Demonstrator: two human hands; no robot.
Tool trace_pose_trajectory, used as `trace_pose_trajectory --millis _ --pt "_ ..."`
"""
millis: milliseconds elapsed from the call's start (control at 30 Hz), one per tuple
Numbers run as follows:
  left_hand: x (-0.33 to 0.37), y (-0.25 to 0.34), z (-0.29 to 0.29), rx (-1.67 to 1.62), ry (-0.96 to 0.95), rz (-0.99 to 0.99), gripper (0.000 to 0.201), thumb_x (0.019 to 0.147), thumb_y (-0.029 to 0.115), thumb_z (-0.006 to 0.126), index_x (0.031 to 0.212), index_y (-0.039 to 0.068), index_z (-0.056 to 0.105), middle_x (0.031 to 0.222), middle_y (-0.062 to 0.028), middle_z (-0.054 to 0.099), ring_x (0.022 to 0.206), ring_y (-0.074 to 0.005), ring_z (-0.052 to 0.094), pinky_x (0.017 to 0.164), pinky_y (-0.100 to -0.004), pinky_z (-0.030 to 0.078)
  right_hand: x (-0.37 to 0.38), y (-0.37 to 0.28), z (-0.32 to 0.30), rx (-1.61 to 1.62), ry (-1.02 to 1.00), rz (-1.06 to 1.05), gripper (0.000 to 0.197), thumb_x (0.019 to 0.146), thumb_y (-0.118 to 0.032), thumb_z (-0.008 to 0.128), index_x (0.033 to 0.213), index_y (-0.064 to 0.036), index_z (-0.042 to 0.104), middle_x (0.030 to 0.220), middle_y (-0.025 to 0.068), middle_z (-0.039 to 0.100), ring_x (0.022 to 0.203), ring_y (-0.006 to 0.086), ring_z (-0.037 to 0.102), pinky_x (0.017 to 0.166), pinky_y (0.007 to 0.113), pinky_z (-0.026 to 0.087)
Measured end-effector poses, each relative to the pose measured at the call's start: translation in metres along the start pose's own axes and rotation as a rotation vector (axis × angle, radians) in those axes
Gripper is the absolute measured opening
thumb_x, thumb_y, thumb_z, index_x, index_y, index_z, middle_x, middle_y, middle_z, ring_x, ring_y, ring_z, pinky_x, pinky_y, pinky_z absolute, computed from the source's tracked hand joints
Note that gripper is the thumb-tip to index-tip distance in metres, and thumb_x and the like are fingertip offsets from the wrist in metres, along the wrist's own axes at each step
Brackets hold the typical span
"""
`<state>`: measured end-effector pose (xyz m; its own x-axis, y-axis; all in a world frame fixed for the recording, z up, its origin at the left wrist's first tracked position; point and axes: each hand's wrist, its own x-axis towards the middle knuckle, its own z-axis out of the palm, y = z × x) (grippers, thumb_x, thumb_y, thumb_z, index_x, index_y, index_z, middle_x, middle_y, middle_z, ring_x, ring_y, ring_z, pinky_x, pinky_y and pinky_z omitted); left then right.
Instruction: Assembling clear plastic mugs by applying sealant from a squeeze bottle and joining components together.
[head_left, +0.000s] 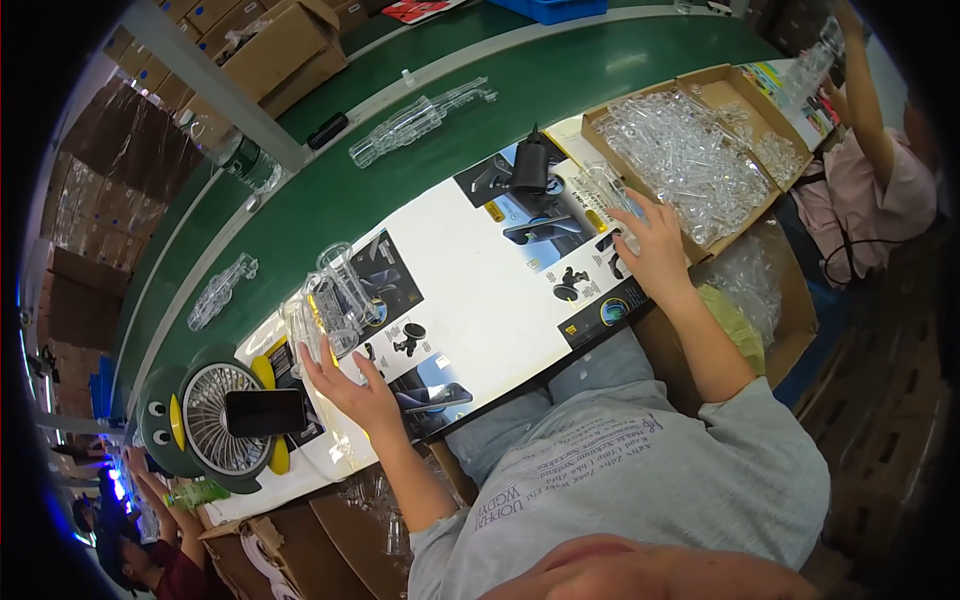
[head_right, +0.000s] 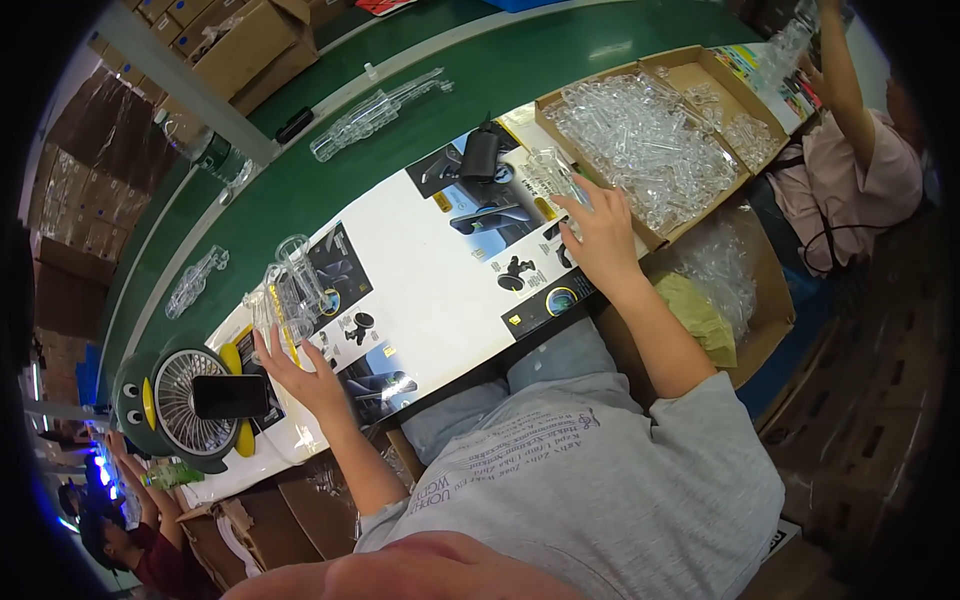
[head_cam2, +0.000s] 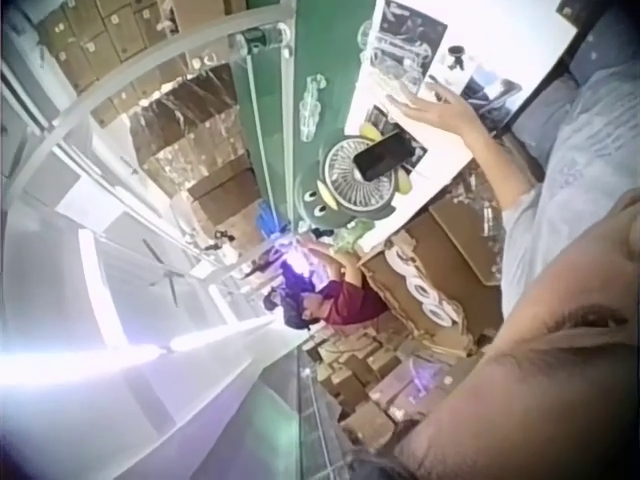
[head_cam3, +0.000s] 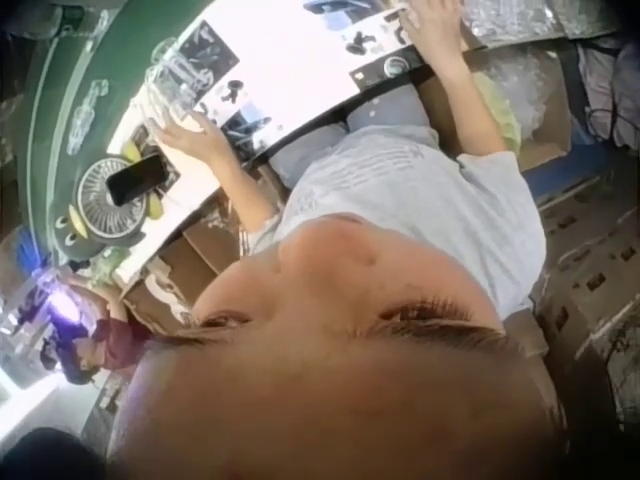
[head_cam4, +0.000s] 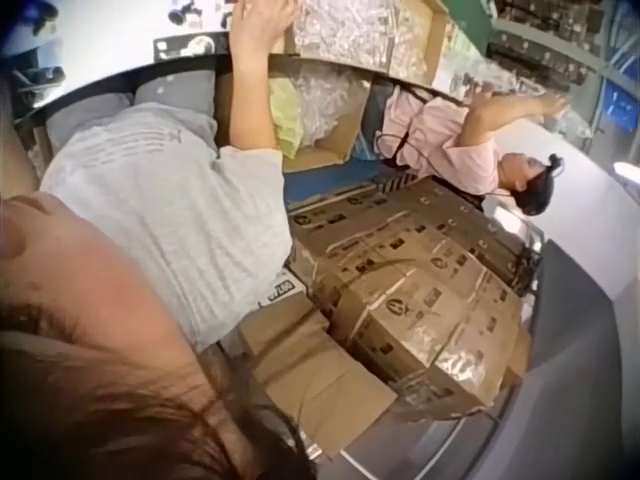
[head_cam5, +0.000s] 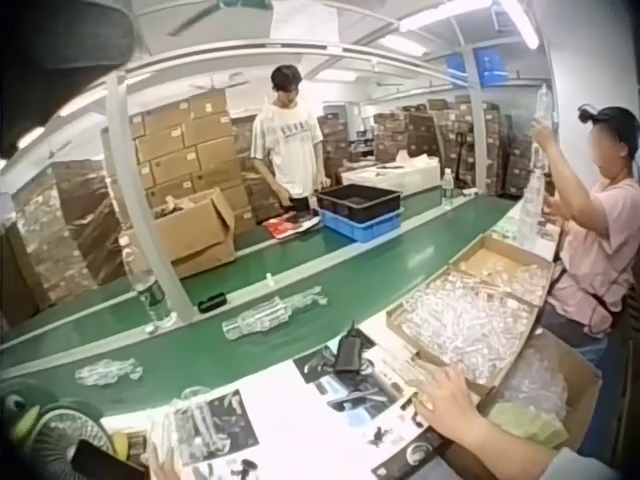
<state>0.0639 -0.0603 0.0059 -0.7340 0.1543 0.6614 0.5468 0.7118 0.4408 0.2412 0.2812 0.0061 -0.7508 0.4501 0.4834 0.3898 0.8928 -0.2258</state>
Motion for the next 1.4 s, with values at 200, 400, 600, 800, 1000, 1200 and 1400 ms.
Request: trace_pose_trajectory --millis 200,400,600,800,1000,1200,1400 --pt "-0.025 -0.015 -0.024 -0.060 0.073 0.050 0.033 0.084 0.006 0.049 0.115 -0.003 0.046 0.128 -0.0216 0.040 0.118 -0.0355 0.040 0.098 -0.0434 0.030 0.011 -0.044 -0.019 0.228 0.066 -0.016 0.032 0.069 -0.006 0.067 0.101 -0.0106 0.065 0.121 0.0082 0.052 0.109 0.0290 0.048 0.092 0.037 0.039" --pt "-0.071 -0.036 -0.048 -0.123 0.148 0.116 0.022 0.080 -0.002 0.047 0.102 -0.005 0.050 0.107 -0.0208 0.055 0.097 -0.0331 0.054 0.087 -0.0384 0.040 0.037 -0.111 0.023 0.554 -0.141 -0.237 0.032 0.071 -0.012 0.069 0.103 -0.0098 0.064 0.120 0.0112 0.053 0.106 0.0279 0.052 0.087 0.035 0.043" --pt "-0.151 -0.080 -0.081 -0.106 -0.048 0.043 0.016 0.069 -0.011 0.047 0.078 -0.001 0.057 0.072 -0.0158 0.058 0.067 -0.0311 0.058 0.062 -0.0352 0.048 0.059 -0.156 0.088 0.559 -0.237 -0.394 0.034 0.078 -0.024 0.065 0.109 -0.0127 0.060 0.130 0.0137 0.044 0.115 0.0314 0.045 0.095 0.038 0.038" --pt "-0.292 -0.180 -0.089 0.352 -0.328 -0.492 0.023 0.072 0.004 0.057 0.094 -0.001 0.054 0.087 -0.0188 0.056 0.085 -0.0378 0.054 0.080 -0.0393 0.043 0.050 -0.177 0.085 0.773 -0.405 -0.467 0.046 0.081 -0.024 0.062 0.124 -0.0181 0.048 0.137 0.0149 0.033 0.125 0.0330 0.034 0.101 0.041 0.032" --pt "-0.353 -0.271 -0.079 0.061 -0.881 -1.080 0.068 0.073 0.026 0.068 0.130 0.005 0.038 0.123 -0.0203 0.049 0.112 -0.0333 0.048 0.091 -0.0366 0.039 0.039 -0.165 0.065 0.760 -0.361 -0.448 0.039 0.080 -0.016 0.059 0.118 -0.0154 0.051 0.134 0.0131 0.037 0.121 0.0326 0.038 0.098 0.041 0.035" --pt "-0.302 -0.243 -0.093 -0.182 -1.373 -1.144 0.066 0.074 0.025 0.068 0.133 0.017 0.039 0.125 -0.0159 0.050 0.114 -0.0293 0.048 0.090 -0.0367 0.042 0.013 -0.126 0.078 0.790 -0.297 -0.299 0.027 0.077 -0.009 0.058 0.105 -0.0111 0.058 0.124 0.0103 0.046 0.114 0.0283 0.045 0.094 0.037 0.039" --pt "-0.293 -0.224 -0.086 -0.020 -1.611 -0.932 0.064 0.076 0.021 0.065 0.134 0.020 0.037 0.134 -0.0151 0.039 0.115 -0.0317 0.045 0.082 -0.0388 0.046 0.010 -0.127 0.079 0.828 -0.275 -0.235 0.023 0.076 -0.005 0.058 0.098 -0.0097 0.058 0.118 0.0082 0.050 0.109 0.0262 0.048 0.091 0.036 0.040"
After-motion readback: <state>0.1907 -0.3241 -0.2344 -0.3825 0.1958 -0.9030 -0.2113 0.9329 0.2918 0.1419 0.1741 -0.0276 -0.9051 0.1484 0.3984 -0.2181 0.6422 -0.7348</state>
